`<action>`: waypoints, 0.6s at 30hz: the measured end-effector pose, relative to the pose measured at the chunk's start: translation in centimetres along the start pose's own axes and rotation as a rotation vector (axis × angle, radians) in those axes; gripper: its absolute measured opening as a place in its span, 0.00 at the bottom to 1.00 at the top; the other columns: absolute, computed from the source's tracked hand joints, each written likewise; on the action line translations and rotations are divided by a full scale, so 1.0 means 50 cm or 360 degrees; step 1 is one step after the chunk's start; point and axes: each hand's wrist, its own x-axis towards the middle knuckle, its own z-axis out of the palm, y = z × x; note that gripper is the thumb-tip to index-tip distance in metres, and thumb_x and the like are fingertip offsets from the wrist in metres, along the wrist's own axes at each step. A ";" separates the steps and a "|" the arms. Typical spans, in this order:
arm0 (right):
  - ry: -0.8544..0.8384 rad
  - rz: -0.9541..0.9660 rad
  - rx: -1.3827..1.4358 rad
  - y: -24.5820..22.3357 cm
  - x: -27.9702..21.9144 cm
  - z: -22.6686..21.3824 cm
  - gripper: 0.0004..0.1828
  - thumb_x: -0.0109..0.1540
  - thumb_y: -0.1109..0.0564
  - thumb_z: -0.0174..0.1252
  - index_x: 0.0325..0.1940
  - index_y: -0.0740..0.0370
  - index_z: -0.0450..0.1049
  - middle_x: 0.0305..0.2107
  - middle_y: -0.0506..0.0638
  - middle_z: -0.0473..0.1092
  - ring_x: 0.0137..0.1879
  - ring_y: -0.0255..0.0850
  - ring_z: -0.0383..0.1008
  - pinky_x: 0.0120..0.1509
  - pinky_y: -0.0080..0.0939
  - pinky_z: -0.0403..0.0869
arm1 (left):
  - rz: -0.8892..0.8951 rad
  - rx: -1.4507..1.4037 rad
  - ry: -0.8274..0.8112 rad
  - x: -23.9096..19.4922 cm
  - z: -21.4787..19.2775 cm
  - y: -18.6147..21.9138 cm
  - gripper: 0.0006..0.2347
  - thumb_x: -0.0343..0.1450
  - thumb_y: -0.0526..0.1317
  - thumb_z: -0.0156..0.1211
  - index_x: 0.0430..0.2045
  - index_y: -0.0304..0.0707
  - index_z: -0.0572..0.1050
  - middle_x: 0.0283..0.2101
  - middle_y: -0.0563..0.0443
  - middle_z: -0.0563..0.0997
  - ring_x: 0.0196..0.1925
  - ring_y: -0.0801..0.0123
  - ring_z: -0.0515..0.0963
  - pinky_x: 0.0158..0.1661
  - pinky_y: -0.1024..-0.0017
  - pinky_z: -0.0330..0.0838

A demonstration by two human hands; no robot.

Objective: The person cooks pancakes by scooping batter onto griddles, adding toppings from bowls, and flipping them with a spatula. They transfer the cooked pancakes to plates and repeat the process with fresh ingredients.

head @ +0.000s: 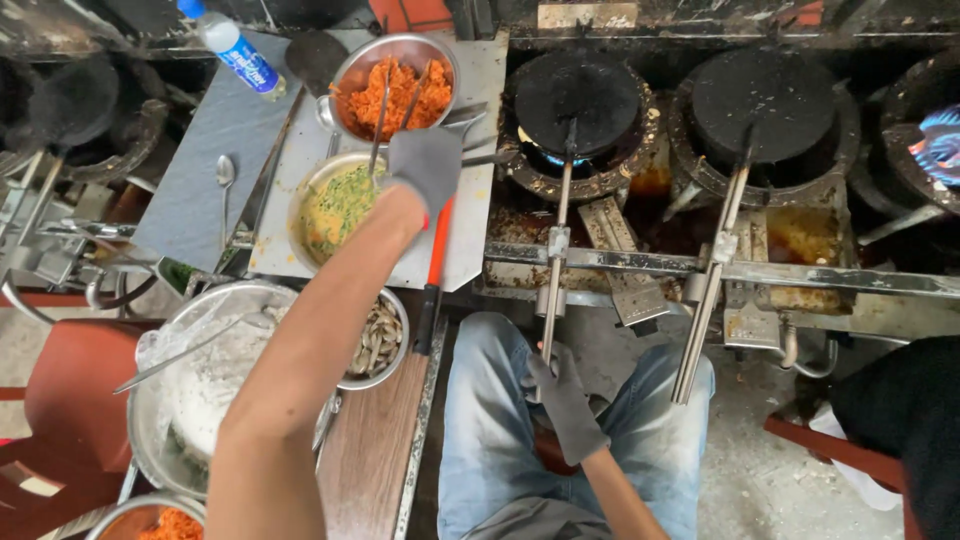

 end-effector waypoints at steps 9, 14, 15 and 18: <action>-0.0005 0.0045 -0.0022 -0.023 -0.016 0.004 0.29 0.63 0.47 0.58 0.65 0.58 0.63 0.40 0.50 0.72 0.39 0.36 0.77 0.40 0.39 0.77 | 0.0017 0.0043 -0.0100 0.120 0.018 0.035 0.08 0.68 0.34 0.57 0.29 0.46 0.85 0.33 0.46 0.85 0.38 0.54 0.86 0.30 0.60 0.72; -0.0006 0.0047 -0.0001 -0.021 -0.016 0.004 0.30 0.62 0.47 0.59 0.65 0.57 0.63 0.41 0.50 0.72 0.40 0.36 0.77 0.42 0.40 0.78 | 0.0094 0.0142 -0.0100 0.125 0.013 0.031 0.07 0.67 0.33 0.59 0.28 0.46 0.85 0.31 0.48 0.85 0.36 0.55 0.85 0.30 0.60 0.72; -0.0002 0.0051 0.0002 -0.021 -0.019 0.003 0.29 0.62 0.47 0.58 0.65 0.58 0.63 0.41 0.50 0.73 0.40 0.36 0.77 0.42 0.40 0.78 | 0.0091 0.0160 -0.0111 0.122 0.011 0.030 0.07 0.67 0.33 0.59 0.28 0.47 0.85 0.31 0.48 0.85 0.36 0.55 0.85 0.30 0.60 0.71; -0.0018 0.0035 0.0002 -0.023 -0.021 0.005 0.30 0.62 0.47 0.58 0.66 0.58 0.63 0.41 0.50 0.72 0.41 0.37 0.77 0.43 0.41 0.78 | 0.0044 0.0121 -0.0097 0.101 0.003 0.018 0.06 0.68 0.34 0.59 0.28 0.45 0.84 0.30 0.48 0.85 0.34 0.57 0.86 0.30 0.62 0.71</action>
